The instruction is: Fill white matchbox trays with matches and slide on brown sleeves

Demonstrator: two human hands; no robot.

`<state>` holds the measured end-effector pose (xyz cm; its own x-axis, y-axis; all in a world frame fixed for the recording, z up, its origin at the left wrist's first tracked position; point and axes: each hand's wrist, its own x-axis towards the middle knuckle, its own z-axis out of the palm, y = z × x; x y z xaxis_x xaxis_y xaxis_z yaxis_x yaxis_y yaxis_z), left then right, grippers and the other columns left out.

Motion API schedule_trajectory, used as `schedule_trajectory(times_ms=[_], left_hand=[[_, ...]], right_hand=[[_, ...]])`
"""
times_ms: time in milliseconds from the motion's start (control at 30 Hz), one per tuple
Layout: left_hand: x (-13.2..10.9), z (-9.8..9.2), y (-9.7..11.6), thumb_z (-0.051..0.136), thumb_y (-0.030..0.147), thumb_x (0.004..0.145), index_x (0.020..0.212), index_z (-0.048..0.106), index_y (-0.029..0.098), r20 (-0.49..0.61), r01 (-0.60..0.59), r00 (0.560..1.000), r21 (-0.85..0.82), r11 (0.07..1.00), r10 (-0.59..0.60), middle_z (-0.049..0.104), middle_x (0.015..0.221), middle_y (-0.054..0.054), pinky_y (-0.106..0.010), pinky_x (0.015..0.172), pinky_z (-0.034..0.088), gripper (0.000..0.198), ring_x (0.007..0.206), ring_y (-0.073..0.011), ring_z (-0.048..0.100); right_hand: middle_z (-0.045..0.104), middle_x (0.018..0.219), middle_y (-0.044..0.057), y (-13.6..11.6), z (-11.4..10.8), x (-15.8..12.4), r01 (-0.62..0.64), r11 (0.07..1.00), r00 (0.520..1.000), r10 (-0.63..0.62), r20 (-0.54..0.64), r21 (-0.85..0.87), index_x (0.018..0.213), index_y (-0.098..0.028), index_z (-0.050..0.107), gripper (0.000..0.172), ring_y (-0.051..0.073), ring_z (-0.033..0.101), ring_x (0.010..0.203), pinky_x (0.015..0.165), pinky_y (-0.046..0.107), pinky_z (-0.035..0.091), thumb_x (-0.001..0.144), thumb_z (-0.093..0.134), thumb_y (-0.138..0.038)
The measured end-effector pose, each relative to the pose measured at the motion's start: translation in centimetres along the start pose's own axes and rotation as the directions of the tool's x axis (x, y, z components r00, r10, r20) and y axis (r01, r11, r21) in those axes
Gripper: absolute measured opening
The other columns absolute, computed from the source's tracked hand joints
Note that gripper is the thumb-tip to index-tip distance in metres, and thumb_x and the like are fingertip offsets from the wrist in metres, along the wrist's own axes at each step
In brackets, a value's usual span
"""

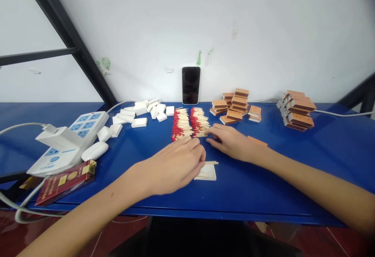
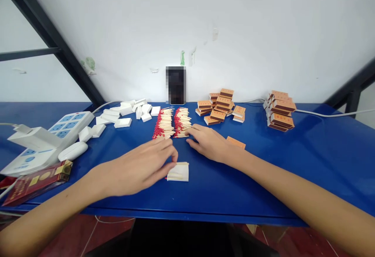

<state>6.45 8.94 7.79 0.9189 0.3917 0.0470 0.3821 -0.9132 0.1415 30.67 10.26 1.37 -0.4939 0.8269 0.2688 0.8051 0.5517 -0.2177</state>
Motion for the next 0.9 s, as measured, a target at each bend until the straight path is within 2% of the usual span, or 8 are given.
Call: schedule_trajectory(times_ms=[133,233,433,600,733,900], left_hand=[[-0.7,0.6,1.2,0.043,0.021,0.101,0.091,0.059,0.016,0.075,0.020,0.997,0.011,1.000,-0.021,0.058,0.092,-0.006,-0.035,0.081,0.046,0.019,0.085,-0.0209,0.057],[-1.0,1.2,1.0,0.046,0.021,0.100,0.094,0.060,0.017,0.043,0.054,0.998,-0.093,0.994,-0.050,0.059,0.094,-0.004,-0.033,0.079,0.046,0.017,0.085,-0.0196,0.058],[-2.8,1.7,0.3,0.042,0.028,0.104,0.115,0.056,0.022,-0.068,0.129,0.985,-0.336,0.933,-0.160,0.062,0.108,-0.004,-0.035,0.090,0.046,0.020,0.101,-0.0201,0.058],[-3.4,3.3,0.9,0.038,0.033,0.105,0.129,0.051,0.025,-0.044,0.164,0.980,-0.369,0.915,-0.193,0.060,0.114,-0.006,-0.039,0.097,0.045,0.028,0.109,-0.0229,0.054],[-2.9,4.1,1.2,0.034,0.031,0.106,0.125,0.051,0.025,-0.016,0.188,0.977,-0.390,0.901,-0.211,0.060,0.110,-0.005,-0.039,0.092,0.045,0.026,0.103,-0.0226,0.055],[-2.4,4.4,1.2,0.036,0.030,0.104,0.117,0.050,0.024,-0.026,0.203,0.973,-0.385,0.900,-0.231,0.060,0.104,-0.004,-0.039,0.085,0.044,0.020,0.094,-0.0226,0.054]], right_hand=[[0.060,0.089,0.008,0.4,0.7,1.1,0.019,1.000,1.000,-0.019,0.010,-0.008,0.093,-0.017,0.062,0.019,0.021,0.056,0.080,0.071,0.032,0.043,0.099,0.044,-0.023],[0.062,0.088,0.007,0.4,0.8,1.5,0.028,1.000,0.999,-0.029,0.017,0.013,0.094,-0.017,0.062,0.019,0.021,0.059,0.084,0.074,0.032,0.044,0.099,0.044,-0.022],[0.064,0.087,0.007,0.7,0.4,1.5,0.028,0.998,0.999,-0.029,0.029,0.051,0.093,-0.017,0.063,0.015,0.019,0.059,0.078,0.070,0.030,0.043,0.098,0.049,-0.022],[0.067,0.100,0.011,0.5,0.3,1.5,0.038,0.997,0.998,-0.041,0.037,0.062,0.108,-0.016,0.063,0.021,0.022,0.061,0.092,0.080,0.035,0.044,0.100,0.045,-0.024],[0.067,0.098,0.010,0.3,0.4,1.8,0.030,0.997,0.998,-0.034,0.061,0.072,0.101,-0.017,0.064,0.023,0.022,0.060,0.090,0.078,0.034,0.044,0.101,0.043,-0.025],[0.065,0.089,0.006,0.3,0.0,2.0,0.008,0.995,0.994,-0.019,0.105,0.104,0.094,-0.018,0.060,0.016,0.018,0.058,0.080,0.072,0.030,0.042,0.100,0.047,-0.026]])
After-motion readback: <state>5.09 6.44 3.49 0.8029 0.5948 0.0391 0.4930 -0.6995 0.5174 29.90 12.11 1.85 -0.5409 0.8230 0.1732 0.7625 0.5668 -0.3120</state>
